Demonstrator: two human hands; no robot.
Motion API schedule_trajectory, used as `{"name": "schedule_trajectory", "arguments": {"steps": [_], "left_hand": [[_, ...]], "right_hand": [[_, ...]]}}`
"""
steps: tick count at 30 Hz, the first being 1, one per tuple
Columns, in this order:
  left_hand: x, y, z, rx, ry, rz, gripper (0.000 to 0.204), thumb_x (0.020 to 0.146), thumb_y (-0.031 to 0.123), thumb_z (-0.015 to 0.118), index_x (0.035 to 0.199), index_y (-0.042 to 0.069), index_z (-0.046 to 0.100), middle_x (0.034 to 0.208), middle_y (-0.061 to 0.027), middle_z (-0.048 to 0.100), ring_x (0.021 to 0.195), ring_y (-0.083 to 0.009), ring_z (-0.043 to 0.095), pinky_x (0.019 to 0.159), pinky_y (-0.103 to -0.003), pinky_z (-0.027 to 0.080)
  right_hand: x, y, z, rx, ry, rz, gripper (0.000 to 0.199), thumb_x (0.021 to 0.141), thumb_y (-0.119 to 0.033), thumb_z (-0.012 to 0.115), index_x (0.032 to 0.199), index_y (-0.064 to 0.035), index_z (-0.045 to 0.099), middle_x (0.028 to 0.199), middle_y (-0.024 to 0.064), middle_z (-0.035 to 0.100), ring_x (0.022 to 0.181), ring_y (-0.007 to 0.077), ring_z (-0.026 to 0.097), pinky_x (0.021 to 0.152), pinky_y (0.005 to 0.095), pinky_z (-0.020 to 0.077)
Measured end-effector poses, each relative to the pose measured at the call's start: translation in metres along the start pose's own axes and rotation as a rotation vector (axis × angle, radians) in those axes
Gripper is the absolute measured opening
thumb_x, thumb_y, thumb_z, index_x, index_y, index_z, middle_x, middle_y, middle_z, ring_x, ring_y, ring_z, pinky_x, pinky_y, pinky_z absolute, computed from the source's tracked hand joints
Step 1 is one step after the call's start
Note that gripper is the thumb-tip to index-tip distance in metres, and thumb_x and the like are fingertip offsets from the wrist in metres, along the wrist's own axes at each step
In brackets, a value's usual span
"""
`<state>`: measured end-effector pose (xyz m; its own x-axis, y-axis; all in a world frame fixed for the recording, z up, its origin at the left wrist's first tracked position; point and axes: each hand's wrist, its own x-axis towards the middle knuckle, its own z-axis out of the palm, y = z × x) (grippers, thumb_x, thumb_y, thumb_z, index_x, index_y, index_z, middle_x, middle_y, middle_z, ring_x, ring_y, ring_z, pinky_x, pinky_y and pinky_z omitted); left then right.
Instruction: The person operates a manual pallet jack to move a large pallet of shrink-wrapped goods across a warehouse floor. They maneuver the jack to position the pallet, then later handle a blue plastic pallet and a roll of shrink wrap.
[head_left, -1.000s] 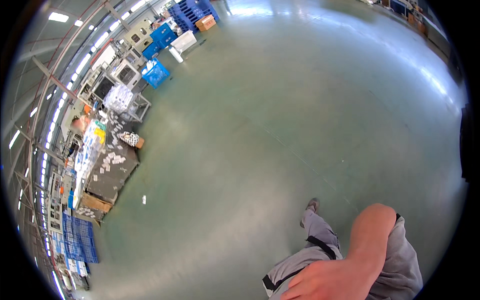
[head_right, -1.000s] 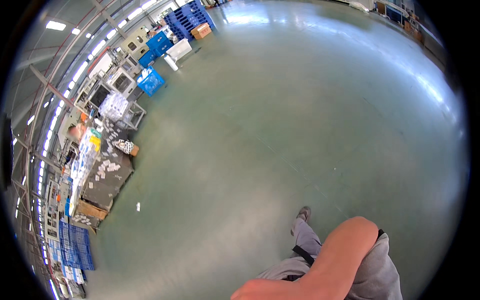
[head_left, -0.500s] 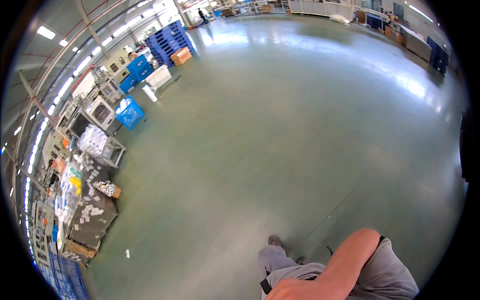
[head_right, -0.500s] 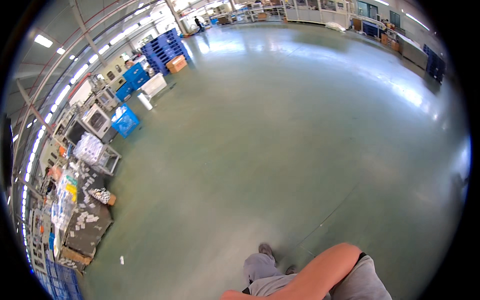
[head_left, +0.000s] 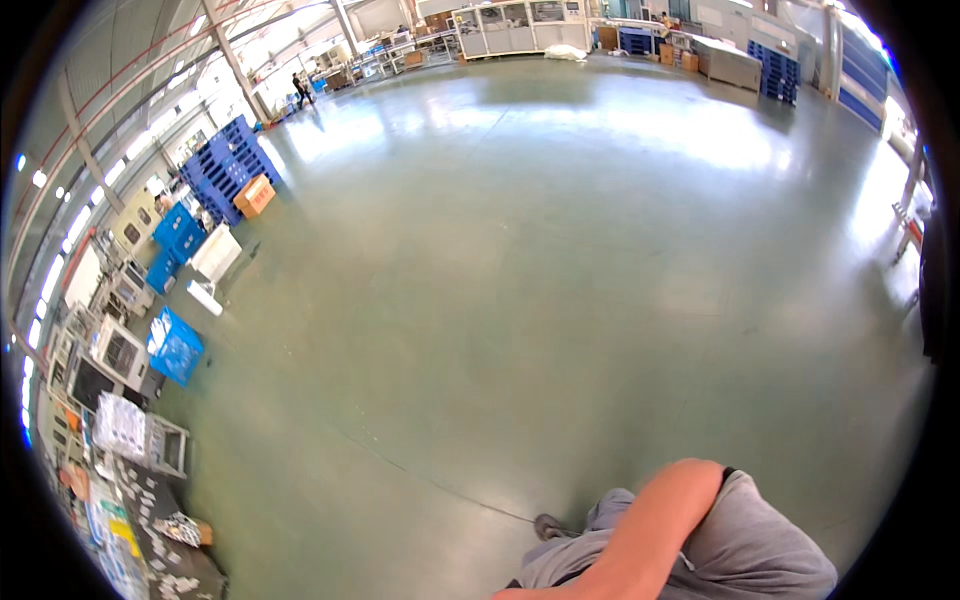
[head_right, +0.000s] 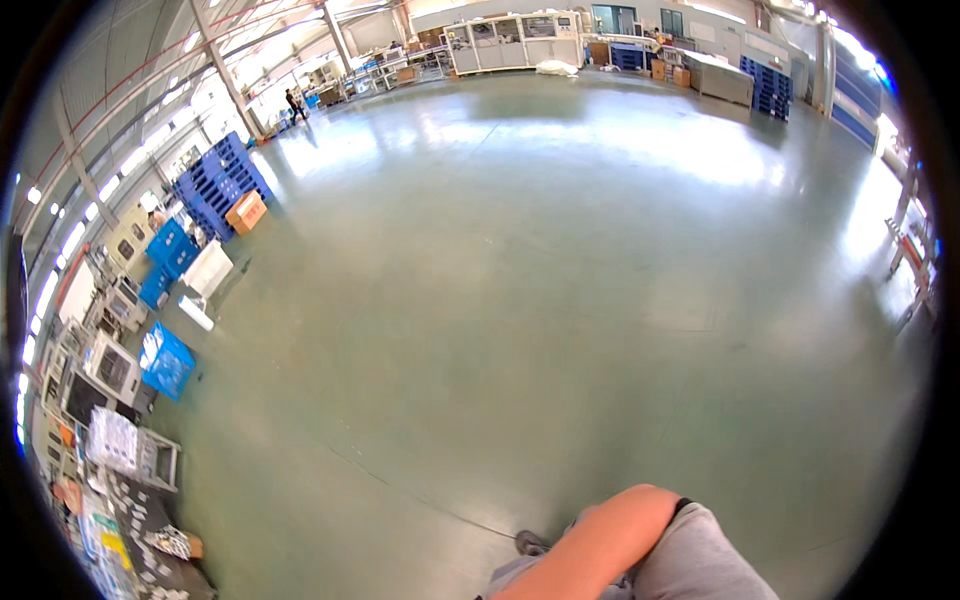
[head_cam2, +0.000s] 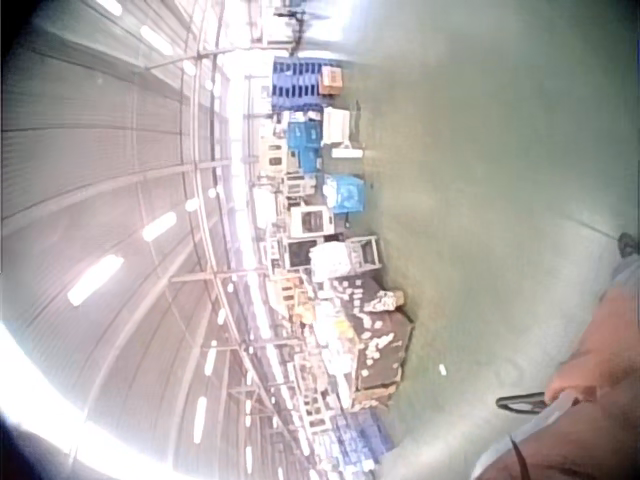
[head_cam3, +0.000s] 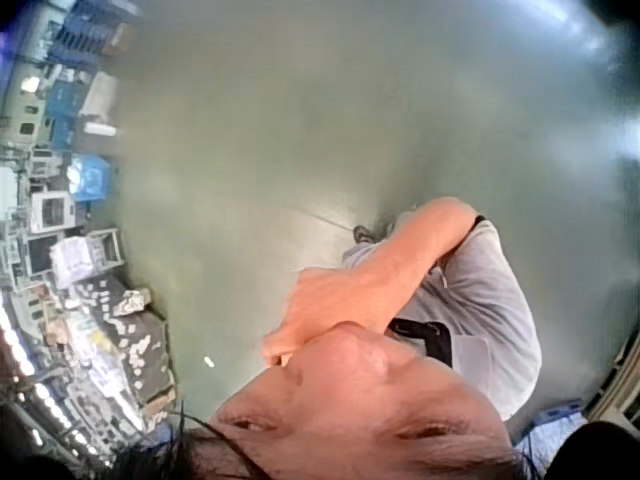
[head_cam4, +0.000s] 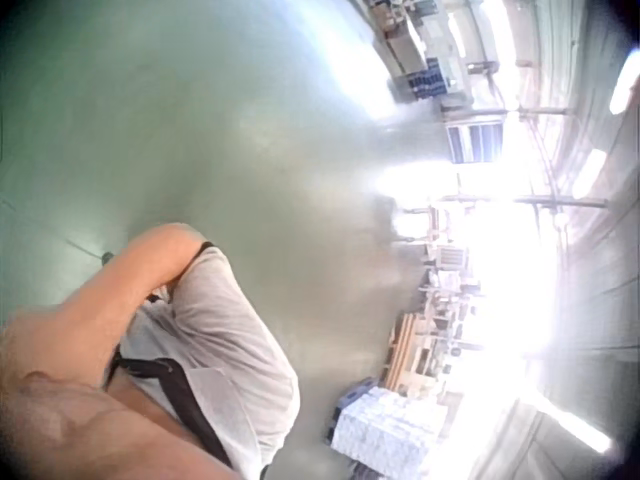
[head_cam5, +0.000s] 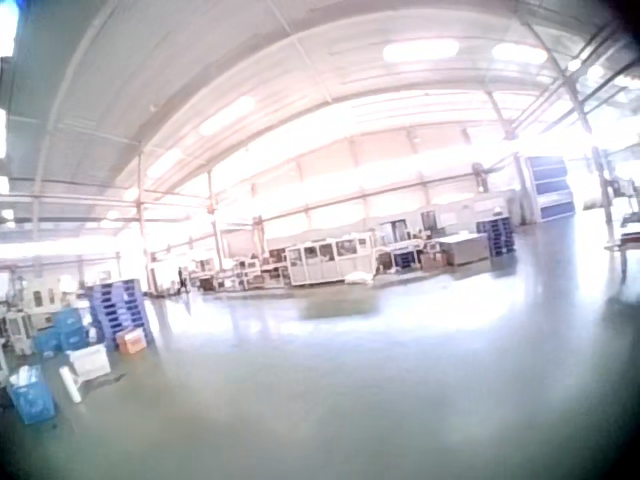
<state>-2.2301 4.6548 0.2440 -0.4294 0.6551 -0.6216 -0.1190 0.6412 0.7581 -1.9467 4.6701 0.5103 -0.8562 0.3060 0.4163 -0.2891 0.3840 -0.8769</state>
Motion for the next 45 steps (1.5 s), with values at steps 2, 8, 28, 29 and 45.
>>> {"name": "schedule_trajectory", "arguments": {"steps": [2,8,28,29,45], "left_hand": [[0.031,0.035,0.04,0.045,-0.027,0.02,0.037,0.082,0.035,0.051,0.072,0.001,0.058,0.059,-0.0125,0.056,0.054,-0.0267,0.053,0.054,-0.04,0.043],[0.12,0.129,0.156,0.125,-0.02,0.027,0.036,0.081,0.034,0.051,0.072,0.0,0.058,0.059,-0.0135,0.057,0.054,-0.0276,0.054,0.054,-0.04,0.044],[0.362,0.366,0.492,0.27,0.358,-0.056,0.034,0.079,0.03,0.051,0.071,-0.003,0.059,0.059,-0.0167,0.059,0.054,-0.0307,0.058,0.055,-0.042,0.046],[0.378,0.372,0.508,0.276,0.392,-0.074,0.034,0.079,0.03,0.052,0.071,-0.003,0.059,0.059,-0.0169,0.059,0.054,-0.0308,0.058,0.055,-0.042,0.046],[0.543,0.434,0.716,0.011,0.889,-0.393,0.04,0.083,0.029,0.046,0.063,-0.004,0.056,0.051,-0.0163,0.056,0.046,-0.0282,0.057,0.051,-0.041,0.045]], "right_hand": [[-0.003,0.016,-0.056,0.063,0.006,-0.026,0.035,0.079,-0.036,0.059,0.106,-0.0142,0.053,0.071,0.009,0.062,0.063,0.0348,0.059,0.05,0.0452,0.0414],[-0.017,0.071,-0.217,0.129,-0.011,0.01,0.037,0.079,-0.039,0.06,0.106,-0.0144,0.053,0.072,0.0092,0.062,0.064,0.0346,0.06,0.051,0.0444,0.0425],[-0.043,0.22,-0.785,0.081,0.062,0.036,0.034,0.084,-0.035,0.058,0.108,-0.012,0.056,0.07,0.0087,0.062,0.062,0.0315,0.061,0.05,0.0411,0.0449],[-0.042,0.236,-0.818,0.039,0.056,0.018,0.032,0.084,-0.033,0.059,0.107,-0.0112,0.058,0.07,0.0089,0.062,0.062,0.0306,0.061,0.05,0.0397,0.0455],[-0.229,0.513,-1.246,0.223,0.902,0.989,0.018,0.092,-0.015,0.058,0.103,-0.0016,0.062,0.076,0.0015,0.064,0.066,0.0069,0.057,0.059,0.022,0.0459]]}}
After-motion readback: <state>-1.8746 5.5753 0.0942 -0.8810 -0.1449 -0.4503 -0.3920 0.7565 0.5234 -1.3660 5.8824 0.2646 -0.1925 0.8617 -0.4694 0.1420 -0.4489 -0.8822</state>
